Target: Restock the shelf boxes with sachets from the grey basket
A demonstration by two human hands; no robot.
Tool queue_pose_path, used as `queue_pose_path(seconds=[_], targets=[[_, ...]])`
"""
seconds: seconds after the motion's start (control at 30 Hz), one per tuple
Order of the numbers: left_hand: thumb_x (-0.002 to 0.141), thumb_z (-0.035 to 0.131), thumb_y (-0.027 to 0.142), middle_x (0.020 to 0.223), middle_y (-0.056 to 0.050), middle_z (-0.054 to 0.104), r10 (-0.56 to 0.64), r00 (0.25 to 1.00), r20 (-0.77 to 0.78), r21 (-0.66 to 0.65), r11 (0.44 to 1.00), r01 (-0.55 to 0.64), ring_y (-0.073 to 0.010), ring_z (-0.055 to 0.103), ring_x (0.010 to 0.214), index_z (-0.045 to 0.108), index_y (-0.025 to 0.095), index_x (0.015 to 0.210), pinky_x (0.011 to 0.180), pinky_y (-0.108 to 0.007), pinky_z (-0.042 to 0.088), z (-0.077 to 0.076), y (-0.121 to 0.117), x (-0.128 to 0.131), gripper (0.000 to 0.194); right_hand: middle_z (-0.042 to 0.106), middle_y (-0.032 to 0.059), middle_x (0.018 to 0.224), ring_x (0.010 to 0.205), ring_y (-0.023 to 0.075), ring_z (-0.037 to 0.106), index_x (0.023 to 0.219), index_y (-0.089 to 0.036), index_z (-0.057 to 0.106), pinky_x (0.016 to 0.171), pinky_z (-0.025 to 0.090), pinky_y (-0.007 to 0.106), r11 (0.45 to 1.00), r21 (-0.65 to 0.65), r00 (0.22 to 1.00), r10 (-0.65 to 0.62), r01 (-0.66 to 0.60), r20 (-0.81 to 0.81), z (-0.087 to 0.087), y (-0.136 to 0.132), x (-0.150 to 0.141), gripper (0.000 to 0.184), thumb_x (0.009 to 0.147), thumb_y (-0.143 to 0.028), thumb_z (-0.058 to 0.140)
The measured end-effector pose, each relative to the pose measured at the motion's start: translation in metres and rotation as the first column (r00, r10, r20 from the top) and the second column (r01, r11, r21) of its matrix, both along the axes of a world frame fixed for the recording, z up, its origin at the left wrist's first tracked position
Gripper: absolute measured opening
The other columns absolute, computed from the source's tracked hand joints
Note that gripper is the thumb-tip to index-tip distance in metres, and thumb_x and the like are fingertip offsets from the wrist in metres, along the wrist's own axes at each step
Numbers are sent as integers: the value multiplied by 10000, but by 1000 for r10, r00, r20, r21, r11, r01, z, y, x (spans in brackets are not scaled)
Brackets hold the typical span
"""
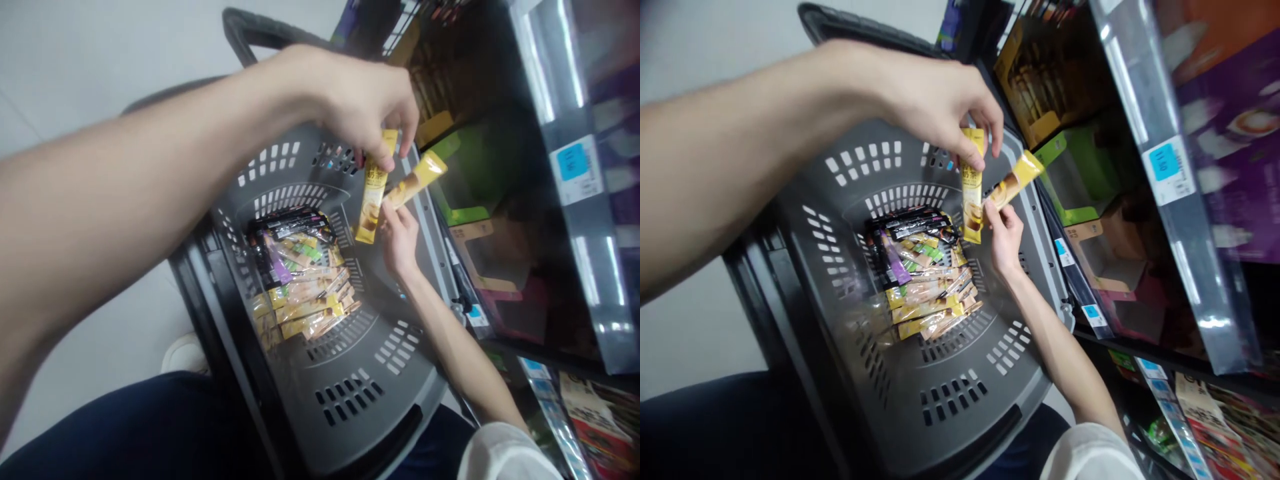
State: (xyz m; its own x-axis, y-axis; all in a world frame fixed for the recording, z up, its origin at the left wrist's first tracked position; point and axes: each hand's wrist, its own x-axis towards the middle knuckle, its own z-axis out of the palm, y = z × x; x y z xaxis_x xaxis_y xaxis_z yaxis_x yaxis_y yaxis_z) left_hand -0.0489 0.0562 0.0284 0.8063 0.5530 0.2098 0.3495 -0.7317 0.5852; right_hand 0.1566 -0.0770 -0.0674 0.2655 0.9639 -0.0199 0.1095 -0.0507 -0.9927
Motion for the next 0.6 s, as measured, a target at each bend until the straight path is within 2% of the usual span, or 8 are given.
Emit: queue_pose_path(seconds=[0.07,0.13,0.2,0.3,0.43,0.6], targets=[[798,725,434,891,9,749,34,999,36,7,999,-34,-83,595,628,778,217,1061,688,-222,405,0,0,-2,346,649,-22,840,651,105,547,931,-221,666,648,525,245,993,65,995,-99,101,-30,7,1,1,284,770,-416,795],[802,728,421,769,20,751,117,993,23,1,993,-117,-93,620,599,781,220,1014,705,-237,440,-2,2,-3,296,672,-9,882,680,108,599,966,-220,659,656,547,247,984,51,976,-160,169,-150,13,1,1,282,763,-372,781],[824,713,363,656,13,730,208,978,-31,-43,977,-209,-120,649,634,789,222,986,734,-260,465,-3,4,-3,227,701,13,952,816,132,682,950,-219,645,756,593,263,978,-27,941,-208,209,-265,18,0,-1,224,780,-328,740],[877,640,254,755,-29,776,259,958,-122,-162,947,-277,-112,648,635,791,193,1009,747,-281,495,-7,7,1,210,726,44,1059,1034,158,716,913,-216,631,942,603,292,974,-119,893,-224,192,-389,21,-5,-4,140,805,-270,704],[882,638,238,847,-74,786,189,979,-75,-313,928,-204,-80,604,632,754,120,1124,750,-286,514,-18,8,6,294,741,46,1124,1140,158,707,933,-222,642,1042,575,301,980,-143,848,-190,136,-495,22,-12,-9,110,839,-244,694],[840,736,328,896,-107,774,166,984,69,-538,837,-104,-120,643,709,709,93,1217,785,-385,547,-22,5,7,445,740,17,1176,1146,149,706,1013,-260,646,974,604,295,974,-176,867,-208,141,-453,20,-13,-8,148,889,-329,687]])
